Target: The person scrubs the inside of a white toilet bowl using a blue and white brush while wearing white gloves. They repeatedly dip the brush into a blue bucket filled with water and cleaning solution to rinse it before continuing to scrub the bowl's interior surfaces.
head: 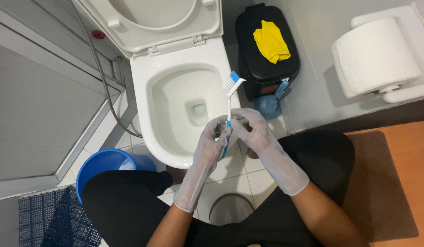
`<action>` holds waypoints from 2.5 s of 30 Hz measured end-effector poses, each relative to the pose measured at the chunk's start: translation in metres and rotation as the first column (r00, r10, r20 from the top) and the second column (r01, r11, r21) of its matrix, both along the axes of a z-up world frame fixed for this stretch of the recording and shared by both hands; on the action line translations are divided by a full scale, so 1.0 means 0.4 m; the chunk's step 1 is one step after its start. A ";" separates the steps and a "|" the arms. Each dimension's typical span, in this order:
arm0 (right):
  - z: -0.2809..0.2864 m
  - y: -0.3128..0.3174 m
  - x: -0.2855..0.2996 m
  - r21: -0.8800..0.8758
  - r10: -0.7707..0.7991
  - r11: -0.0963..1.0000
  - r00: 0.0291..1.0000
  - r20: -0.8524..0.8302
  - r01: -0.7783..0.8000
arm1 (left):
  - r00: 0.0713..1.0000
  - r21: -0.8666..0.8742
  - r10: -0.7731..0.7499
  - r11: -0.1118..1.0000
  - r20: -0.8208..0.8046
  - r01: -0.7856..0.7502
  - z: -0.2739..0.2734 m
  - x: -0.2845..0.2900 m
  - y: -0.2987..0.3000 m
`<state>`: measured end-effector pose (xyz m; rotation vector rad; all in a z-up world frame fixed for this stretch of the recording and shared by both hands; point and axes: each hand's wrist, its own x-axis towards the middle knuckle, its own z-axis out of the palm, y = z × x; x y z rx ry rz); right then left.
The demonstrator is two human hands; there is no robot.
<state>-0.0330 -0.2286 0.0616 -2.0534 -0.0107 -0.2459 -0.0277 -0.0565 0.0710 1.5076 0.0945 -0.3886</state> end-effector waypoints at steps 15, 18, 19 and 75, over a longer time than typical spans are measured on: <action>-0.015 0.008 0.006 0.007 -0.031 0.999 0.998 -0.045 0.032 | 1.000 0.093 0.023 0.995 0.013 -0.024 0.016 0.001 -0.006; -0.026 0.006 0.008 0.177 -0.048 0.981 0.988 -0.148 0.074 | 1.000 0.152 -0.002 0.988 0.020 -0.001 0.041 -0.001 0.000; -0.046 0.001 0.012 0.223 -0.053 0.971 0.984 -0.171 0.091 | 1.000 0.156 -0.009 0.988 0.021 0.005 0.038 -0.001 0.001; 0.093 0.141 -0.068 -0.210 -0.019 0.973 0.878 -0.478 -0.093 | 0.712 0.831 0.445 0.405 -0.544 0.382 -0.741 0.075 1.211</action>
